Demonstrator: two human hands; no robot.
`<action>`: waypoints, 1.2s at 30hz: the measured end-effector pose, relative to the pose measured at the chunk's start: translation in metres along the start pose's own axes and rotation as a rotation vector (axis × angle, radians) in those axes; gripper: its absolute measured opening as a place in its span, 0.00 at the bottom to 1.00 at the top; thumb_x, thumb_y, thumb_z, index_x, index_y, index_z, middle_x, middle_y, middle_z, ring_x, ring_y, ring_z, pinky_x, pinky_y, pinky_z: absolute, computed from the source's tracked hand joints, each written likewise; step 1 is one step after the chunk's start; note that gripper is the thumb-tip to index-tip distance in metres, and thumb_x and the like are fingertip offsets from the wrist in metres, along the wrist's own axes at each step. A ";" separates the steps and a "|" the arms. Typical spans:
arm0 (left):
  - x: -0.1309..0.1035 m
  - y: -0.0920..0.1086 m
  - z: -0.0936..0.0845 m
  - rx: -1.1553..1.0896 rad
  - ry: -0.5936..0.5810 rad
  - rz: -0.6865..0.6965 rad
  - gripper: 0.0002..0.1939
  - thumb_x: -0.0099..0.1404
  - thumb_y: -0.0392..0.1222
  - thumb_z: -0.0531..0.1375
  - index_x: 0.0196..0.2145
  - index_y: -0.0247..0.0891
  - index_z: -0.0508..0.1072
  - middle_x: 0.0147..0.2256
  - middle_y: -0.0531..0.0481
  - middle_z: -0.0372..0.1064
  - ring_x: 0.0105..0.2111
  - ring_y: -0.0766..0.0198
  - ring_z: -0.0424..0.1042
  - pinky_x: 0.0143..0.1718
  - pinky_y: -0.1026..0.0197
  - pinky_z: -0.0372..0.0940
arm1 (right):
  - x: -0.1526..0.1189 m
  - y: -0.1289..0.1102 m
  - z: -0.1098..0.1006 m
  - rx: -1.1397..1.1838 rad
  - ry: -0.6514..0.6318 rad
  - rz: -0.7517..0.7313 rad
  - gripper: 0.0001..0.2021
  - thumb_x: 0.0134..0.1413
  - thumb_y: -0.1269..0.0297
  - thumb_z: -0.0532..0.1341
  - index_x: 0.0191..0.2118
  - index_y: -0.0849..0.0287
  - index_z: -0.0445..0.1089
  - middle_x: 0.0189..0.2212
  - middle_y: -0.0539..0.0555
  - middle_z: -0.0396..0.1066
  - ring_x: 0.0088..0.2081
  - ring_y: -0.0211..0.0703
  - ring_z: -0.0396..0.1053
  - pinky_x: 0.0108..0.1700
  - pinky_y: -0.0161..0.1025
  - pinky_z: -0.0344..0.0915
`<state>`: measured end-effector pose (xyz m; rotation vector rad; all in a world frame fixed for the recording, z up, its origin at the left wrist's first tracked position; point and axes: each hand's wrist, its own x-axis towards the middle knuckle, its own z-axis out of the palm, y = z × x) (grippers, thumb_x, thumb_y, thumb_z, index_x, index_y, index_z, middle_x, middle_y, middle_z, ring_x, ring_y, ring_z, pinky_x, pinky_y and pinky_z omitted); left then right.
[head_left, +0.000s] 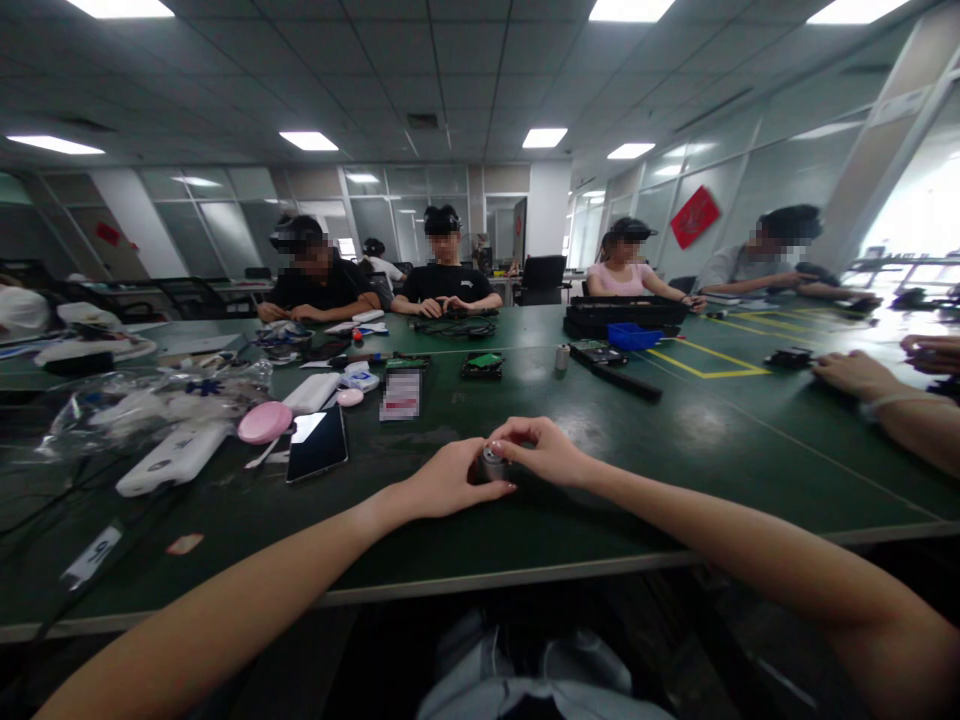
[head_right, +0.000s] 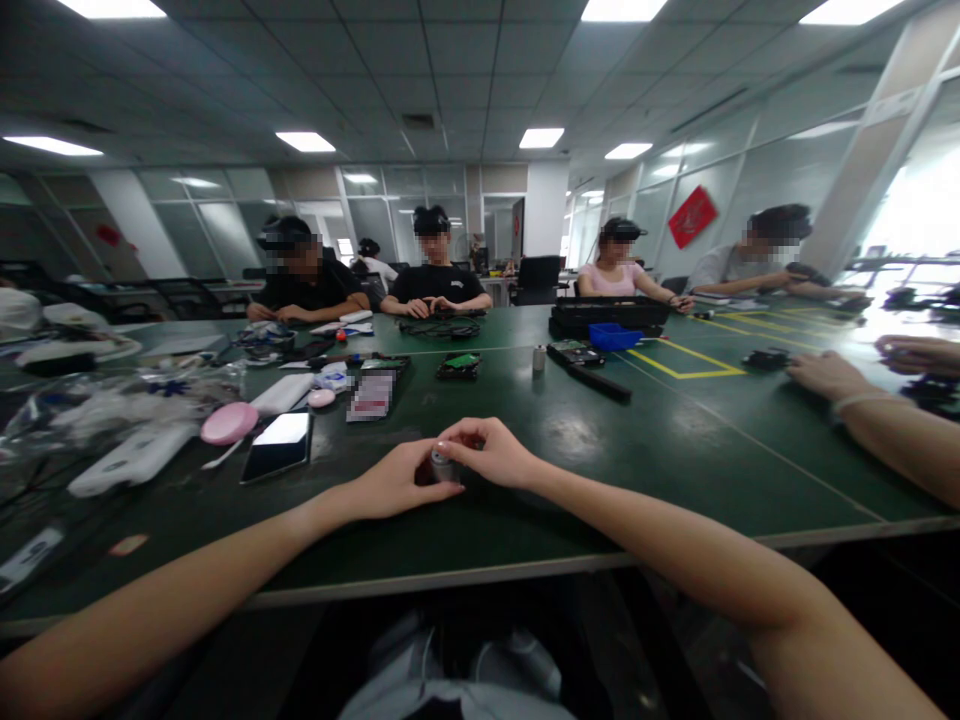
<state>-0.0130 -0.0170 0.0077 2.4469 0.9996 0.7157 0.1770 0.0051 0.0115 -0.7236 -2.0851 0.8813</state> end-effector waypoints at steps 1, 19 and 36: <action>0.000 0.000 0.000 0.000 -0.001 0.001 0.22 0.58 0.54 0.61 0.44 0.34 0.70 0.34 0.48 0.71 0.30 0.62 0.68 0.31 0.63 0.62 | 0.000 -0.001 0.000 -0.008 -0.005 0.007 0.18 0.54 0.51 0.60 0.38 0.64 0.73 0.29 0.53 0.71 0.29 0.37 0.65 0.34 0.36 0.63; 0.000 0.000 0.000 0.012 0.007 -0.011 0.21 0.58 0.53 0.62 0.43 0.34 0.70 0.33 0.49 0.70 0.29 0.62 0.67 0.29 0.63 0.61 | -0.002 -0.003 0.002 -0.006 -0.008 -0.006 0.18 0.55 0.51 0.59 0.38 0.63 0.72 0.29 0.53 0.71 0.29 0.36 0.65 0.34 0.35 0.62; 0.000 0.000 0.001 0.018 0.016 -0.004 0.20 0.58 0.52 0.62 0.42 0.35 0.70 0.35 0.49 0.71 0.32 0.61 0.68 0.31 0.63 0.61 | -0.002 0.001 0.003 -0.009 0.000 -0.009 0.18 0.56 0.51 0.58 0.38 0.63 0.72 0.30 0.53 0.72 0.30 0.37 0.66 0.34 0.35 0.64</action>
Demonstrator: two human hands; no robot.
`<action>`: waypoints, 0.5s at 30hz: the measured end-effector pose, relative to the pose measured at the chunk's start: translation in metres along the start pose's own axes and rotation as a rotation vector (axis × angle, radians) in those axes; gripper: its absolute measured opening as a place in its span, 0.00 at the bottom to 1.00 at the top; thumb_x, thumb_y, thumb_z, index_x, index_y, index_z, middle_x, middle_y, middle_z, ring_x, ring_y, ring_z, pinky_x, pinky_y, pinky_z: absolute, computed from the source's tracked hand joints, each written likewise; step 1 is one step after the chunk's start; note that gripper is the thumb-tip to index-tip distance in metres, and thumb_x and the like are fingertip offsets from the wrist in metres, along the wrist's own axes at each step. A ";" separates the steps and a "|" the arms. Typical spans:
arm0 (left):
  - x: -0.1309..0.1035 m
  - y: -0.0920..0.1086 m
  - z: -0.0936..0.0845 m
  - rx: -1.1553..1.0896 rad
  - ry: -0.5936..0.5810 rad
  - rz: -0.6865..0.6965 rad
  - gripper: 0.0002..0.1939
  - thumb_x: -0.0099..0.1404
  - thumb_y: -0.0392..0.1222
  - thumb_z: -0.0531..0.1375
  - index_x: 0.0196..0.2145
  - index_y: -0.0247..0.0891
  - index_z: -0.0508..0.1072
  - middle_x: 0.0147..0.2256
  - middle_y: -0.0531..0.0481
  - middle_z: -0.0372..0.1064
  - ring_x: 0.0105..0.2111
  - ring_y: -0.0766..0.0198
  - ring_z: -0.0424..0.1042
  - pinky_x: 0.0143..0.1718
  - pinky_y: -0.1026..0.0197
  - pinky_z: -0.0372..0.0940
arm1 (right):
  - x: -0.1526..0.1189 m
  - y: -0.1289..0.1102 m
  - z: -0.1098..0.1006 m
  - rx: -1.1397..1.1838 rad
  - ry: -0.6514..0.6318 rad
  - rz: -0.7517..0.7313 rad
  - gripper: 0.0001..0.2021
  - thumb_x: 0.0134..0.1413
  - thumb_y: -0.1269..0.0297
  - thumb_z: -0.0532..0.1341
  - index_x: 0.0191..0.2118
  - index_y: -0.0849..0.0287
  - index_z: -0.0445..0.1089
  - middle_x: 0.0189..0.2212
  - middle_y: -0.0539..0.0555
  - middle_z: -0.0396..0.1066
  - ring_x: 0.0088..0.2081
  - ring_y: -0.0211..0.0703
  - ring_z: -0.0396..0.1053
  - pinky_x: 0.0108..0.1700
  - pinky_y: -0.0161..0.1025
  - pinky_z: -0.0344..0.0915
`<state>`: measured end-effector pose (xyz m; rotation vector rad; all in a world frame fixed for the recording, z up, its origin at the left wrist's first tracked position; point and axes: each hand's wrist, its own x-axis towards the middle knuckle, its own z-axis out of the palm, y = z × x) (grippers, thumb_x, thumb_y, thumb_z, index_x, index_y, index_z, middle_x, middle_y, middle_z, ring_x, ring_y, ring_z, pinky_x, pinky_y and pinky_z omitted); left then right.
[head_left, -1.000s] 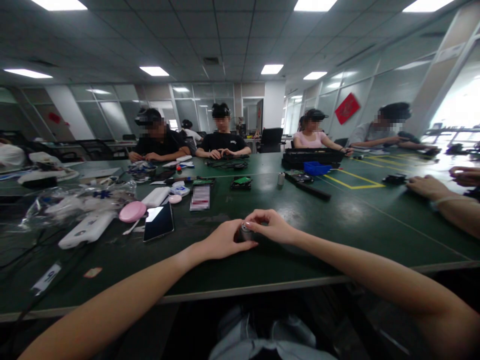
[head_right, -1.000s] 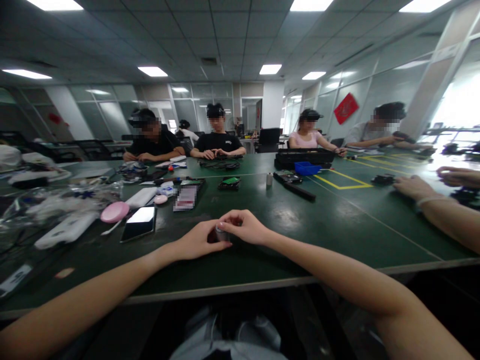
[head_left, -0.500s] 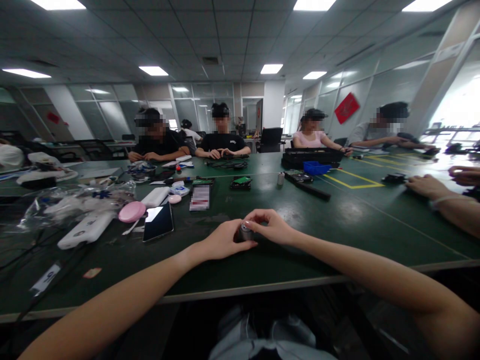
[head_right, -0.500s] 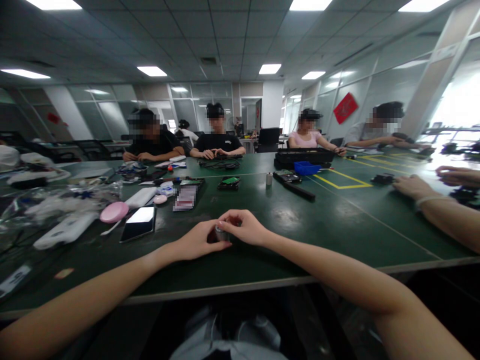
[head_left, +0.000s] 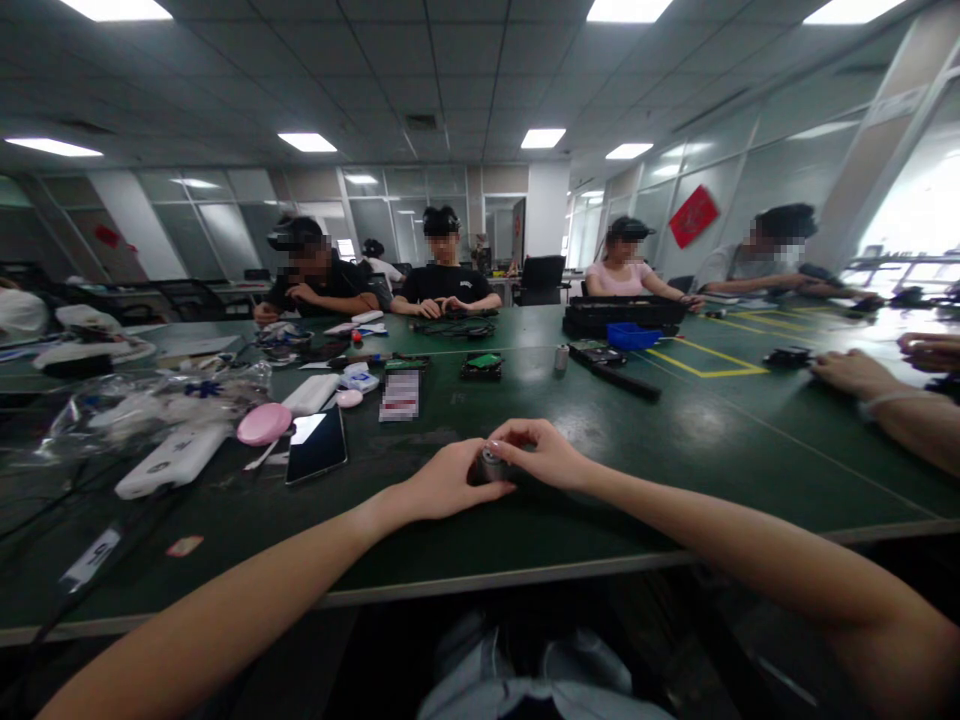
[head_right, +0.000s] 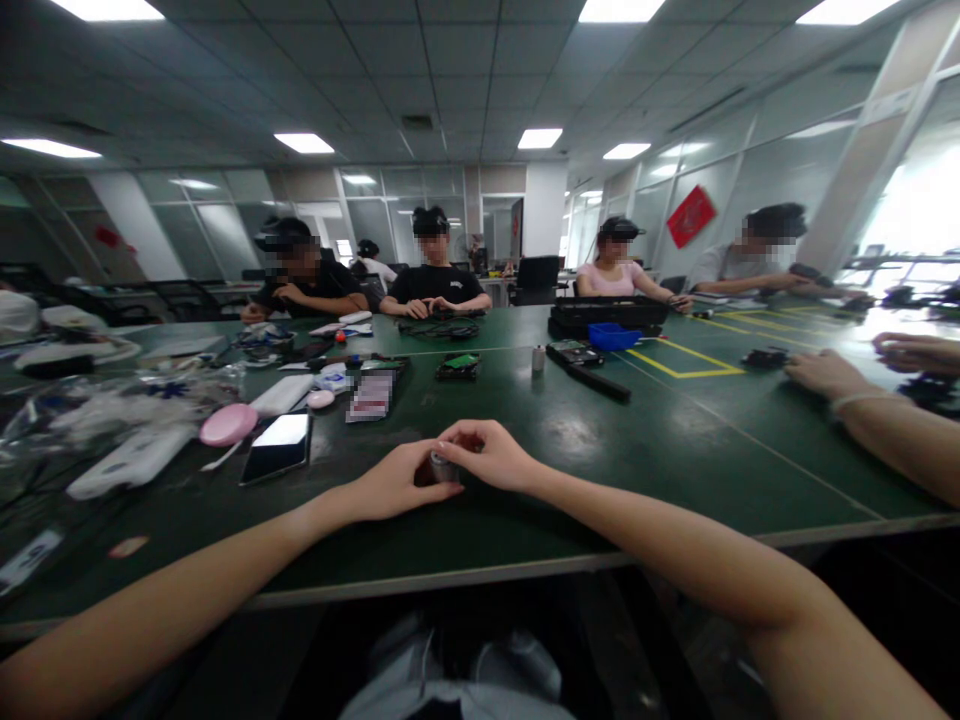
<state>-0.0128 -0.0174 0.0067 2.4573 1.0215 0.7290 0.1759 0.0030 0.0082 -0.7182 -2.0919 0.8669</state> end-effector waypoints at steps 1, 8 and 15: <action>0.000 0.000 0.000 0.000 -0.001 -0.001 0.20 0.58 0.53 0.62 0.42 0.35 0.70 0.35 0.49 0.71 0.32 0.61 0.68 0.32 0.62 0.62 | 0.000 0.000 0.000 0.011 -0.001 -0.004 0.18 0.56 0.51 0.58 0.38 0.64 0.72 0.30 0.53 0.72 0.30 0.37 0.66 0.34 0.35 0.64; 0.000 0.000 0.000 -0.027 -0.011 -0.008 0.21 0.58 0.52 0.62 0.44 0.34 0.70 0.35 0.48 0.71 0.32 0.61 0.69 0.32 0.62 0.62 | 0.000 0.000 -0.001 0.053 -0.006 -0.005 0.17 0.57 0.52 0.57 0.38 0.63 0.72 0.30 0.53 0.71 0.30 0.37 0.66 0.33 0.35 0.63; 0.000 0.000 0.000 -0.022 -0.007 0.024 0.19 0.59 0.51 0.62 0.41 0.35 0.70 0.35 0.49 0.71 0.32 0.62 0.69 0.32 0.63 0.62 | 0.001 -0.005 0.000 0.137 -0.007 0.055 0.17 0.55 0.52 0.58 0.36 0.64 0.71 0.28 0.52 0.70 0.27 0.34 0.64 0.30 0.33 0.61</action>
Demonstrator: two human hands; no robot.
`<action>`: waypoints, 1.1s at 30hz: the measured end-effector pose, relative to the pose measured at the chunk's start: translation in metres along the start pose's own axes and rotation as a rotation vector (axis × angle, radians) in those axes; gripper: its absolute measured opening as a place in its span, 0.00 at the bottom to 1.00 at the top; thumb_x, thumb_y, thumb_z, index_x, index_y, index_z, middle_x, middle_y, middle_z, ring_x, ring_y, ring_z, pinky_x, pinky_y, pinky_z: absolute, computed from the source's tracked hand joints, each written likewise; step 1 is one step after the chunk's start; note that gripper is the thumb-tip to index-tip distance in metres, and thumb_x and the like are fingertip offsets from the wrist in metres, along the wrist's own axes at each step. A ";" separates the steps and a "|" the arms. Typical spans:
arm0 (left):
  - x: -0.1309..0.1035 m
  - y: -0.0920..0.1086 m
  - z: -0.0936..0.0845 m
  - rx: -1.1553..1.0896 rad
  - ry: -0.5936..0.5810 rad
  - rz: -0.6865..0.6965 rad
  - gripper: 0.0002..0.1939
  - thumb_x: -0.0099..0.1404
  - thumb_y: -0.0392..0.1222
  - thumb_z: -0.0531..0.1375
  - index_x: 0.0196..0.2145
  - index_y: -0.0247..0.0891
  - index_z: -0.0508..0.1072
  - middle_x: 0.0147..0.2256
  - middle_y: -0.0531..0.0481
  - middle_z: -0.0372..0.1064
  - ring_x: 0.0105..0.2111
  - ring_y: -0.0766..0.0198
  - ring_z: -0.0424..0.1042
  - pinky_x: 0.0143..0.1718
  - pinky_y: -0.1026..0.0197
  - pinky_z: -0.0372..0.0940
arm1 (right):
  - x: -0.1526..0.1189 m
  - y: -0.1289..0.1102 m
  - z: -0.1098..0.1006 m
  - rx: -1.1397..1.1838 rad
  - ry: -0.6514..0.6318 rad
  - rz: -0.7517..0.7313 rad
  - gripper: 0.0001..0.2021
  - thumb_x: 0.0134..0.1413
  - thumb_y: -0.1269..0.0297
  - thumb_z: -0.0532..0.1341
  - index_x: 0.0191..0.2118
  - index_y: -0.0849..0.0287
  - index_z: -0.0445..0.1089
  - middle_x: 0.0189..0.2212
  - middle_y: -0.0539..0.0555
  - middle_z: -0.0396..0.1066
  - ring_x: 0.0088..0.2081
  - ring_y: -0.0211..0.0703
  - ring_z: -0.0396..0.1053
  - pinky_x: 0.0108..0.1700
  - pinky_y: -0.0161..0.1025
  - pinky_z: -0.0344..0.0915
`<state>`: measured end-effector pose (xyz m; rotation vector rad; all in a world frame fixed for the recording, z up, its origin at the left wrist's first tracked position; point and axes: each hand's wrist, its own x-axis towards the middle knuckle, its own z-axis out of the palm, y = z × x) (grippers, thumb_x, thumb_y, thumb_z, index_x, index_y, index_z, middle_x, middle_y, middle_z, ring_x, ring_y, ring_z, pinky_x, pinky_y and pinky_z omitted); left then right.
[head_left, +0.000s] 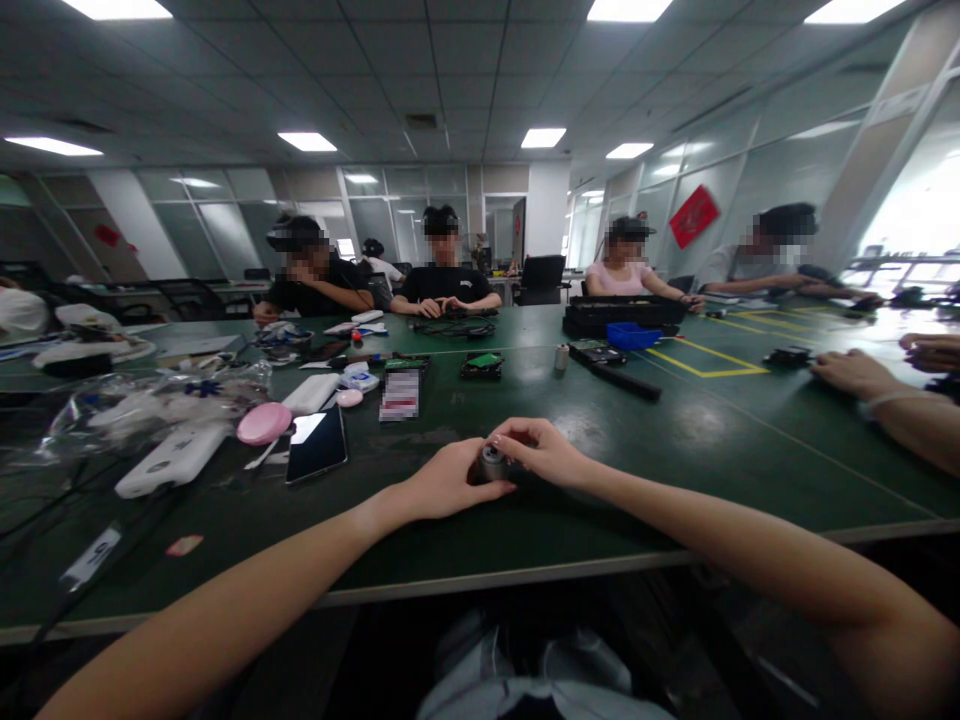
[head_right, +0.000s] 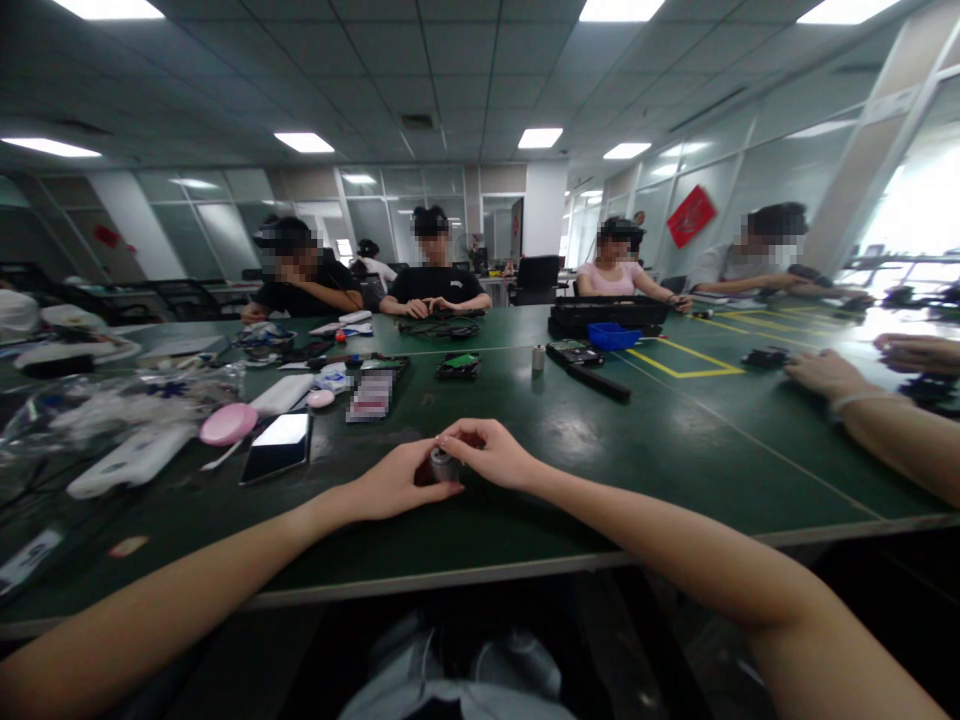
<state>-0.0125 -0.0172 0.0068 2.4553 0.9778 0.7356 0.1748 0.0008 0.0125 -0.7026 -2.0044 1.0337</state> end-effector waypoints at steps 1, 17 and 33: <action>0.000 0.000 0.000 0.004 -0.001 0.003 0.18 0.59 0.51 0.62 0.41 0.35 0.70 0.34 0.49 0.71 0.31 0.62 0.68 0.32 0.63 0.62 | 0.000 0.000 0.000 0.004 -0.008 0.009 0.17 0.56 0.52 0.58 0.36 0.64 0.71 0.28 0.52 0.69 0.27 0.34 0.63 0.29 0.32 0.61; 0.000 0.000 -0.001 0.010 -0.013 -0.016 0.20 0.59 0.53 0.61 0.41 0.35 0.70 0.34 0.49 0.70 0.31 0.62 0.68 0.31 0.63 0.60 | -0.001 0.002 -0.007 -0.016 -0.155 0.038 0.19 0.55 0.51 0.58 0.42 0.63 0.68 0.25 0.48 0.64 0.23 0.31 0.58 0.25 0.31 0.56; -0.001 0.001 -0.002 0.043 -0.022 -0.016 0.22 0.59 0.55 0.60 0.42 0.34 0.70 0.34 0.48 0.70 0.31 0.61 0.68 0.30 0.63 0.61 | -0.005 -0.006 -0.010 -0.090 -0.205 -0.023 0.19 0.54 0.56 0.61 0.47 0.63 0.66 0.27 0.48 0.64 0.28 0.33 0.60 0.32 0.33 0.59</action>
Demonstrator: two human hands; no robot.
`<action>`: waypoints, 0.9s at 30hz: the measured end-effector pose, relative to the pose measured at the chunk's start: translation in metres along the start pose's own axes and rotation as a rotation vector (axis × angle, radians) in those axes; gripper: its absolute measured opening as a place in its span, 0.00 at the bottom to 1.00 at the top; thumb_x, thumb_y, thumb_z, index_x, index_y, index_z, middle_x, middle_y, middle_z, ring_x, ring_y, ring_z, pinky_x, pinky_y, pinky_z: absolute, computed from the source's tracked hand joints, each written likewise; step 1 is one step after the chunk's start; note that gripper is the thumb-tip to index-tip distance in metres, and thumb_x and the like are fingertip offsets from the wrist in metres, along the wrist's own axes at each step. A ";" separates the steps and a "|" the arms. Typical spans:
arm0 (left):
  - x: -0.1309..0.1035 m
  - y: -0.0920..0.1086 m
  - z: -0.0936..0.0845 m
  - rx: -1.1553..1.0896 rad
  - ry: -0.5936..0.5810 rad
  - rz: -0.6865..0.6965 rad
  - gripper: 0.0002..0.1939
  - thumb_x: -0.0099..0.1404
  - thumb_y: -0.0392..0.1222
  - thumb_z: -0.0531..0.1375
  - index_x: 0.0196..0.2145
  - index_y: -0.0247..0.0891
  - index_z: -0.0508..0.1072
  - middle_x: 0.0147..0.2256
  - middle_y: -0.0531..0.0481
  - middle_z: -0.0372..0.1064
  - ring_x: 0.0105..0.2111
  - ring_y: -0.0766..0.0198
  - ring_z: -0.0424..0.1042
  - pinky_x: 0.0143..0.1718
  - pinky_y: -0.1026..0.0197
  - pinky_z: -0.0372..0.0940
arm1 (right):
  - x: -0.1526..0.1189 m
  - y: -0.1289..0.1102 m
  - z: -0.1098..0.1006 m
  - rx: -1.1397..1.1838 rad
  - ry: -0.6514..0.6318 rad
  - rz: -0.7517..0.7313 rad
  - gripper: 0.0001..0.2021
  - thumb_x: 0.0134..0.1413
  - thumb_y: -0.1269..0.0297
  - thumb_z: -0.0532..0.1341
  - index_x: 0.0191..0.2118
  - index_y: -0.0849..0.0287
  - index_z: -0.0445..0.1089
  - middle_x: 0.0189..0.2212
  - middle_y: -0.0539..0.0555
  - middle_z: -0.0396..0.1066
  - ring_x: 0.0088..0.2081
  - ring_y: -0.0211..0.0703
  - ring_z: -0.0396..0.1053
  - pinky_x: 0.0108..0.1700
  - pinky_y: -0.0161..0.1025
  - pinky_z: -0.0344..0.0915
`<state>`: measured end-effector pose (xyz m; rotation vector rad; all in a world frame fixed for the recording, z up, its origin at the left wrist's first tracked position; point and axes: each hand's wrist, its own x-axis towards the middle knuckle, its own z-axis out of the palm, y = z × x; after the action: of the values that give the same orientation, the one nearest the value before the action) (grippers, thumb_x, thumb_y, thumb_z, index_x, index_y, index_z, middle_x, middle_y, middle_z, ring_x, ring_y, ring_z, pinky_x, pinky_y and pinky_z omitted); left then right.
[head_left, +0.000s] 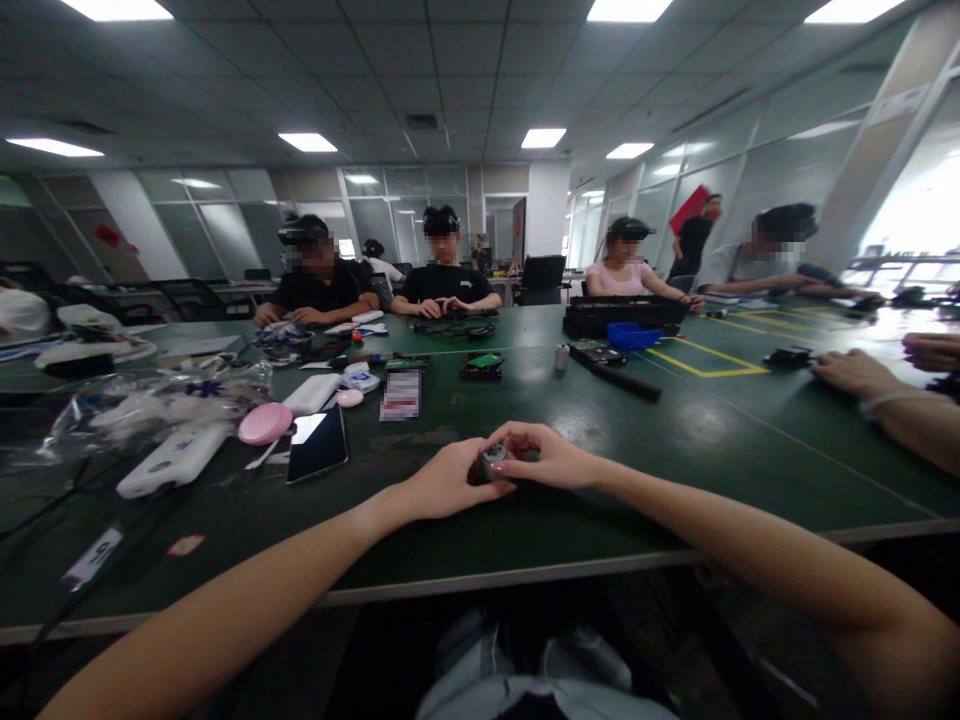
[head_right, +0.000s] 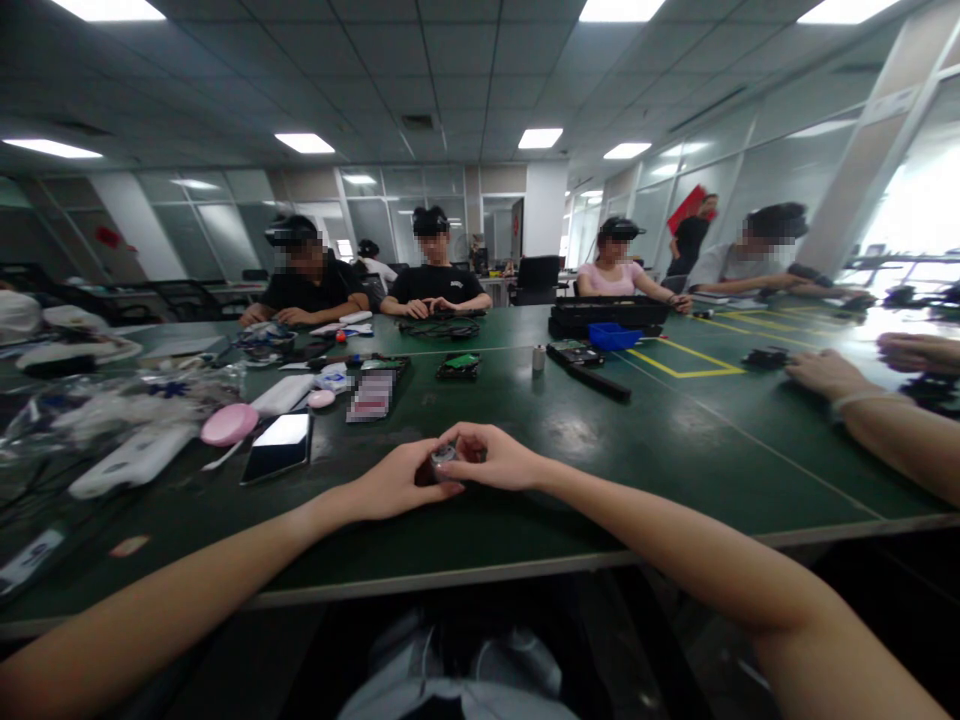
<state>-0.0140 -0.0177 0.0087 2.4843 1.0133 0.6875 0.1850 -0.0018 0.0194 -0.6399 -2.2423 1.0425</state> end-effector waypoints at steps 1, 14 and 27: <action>0.000 0.000 0.000 -0.008 0.005 0.002 0.22 0.59 0.55 0.61 0.42 0.34 0.70 0.34 0.48 0.70 0.31 0.61 0.68 0.31 0.63 0.61 | 0.000 0.001 0.000 0.008 0.005 0.007 0.19 0.55 0.55 0.61 0.47 0.63 0.66 0.28 0.49 0.65 0.28 0.33 0.60 0.31 0.33 0.59; 0.000 0.001 0.001 -0.006 0.015 0.018 0.19 0.59 0.52 0.61 0.42 0.35 0.70 0.34 0.49 0.70 0.32 0.61 0.68 0.32 0.62 0.61 | 0.002 0.003 -0.002 -0.076 0.133 0.002 0.18 0.54 0.52 0.60 0.39 0.65 0.72 0.25 0.50 0.69 0.27 0.35 0.62 0.31 0.34 0.59; -0.001 0.005 -0.002 0.003 -0.006 -0.007 0.19 0.59 0.55 0.60 0.39 0.36 0.71 0.35 0.48 0.70 0.33 0.60 0.68 0.34 0.61 0.62 | 0.008 0.016 -0.017 -0.114 0.289 0.025 0.19 0.55 0.50 0.57 0.39 0.64 0.72 0.29 0.53 0.71 0.28 0.35 0.63 0.29 0.33 0.60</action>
<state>-0.0132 -0.0216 0.0130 2.4831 1.0213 0.6756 0.1940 0.0213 0.0175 -0.8140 -2.0539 0.7817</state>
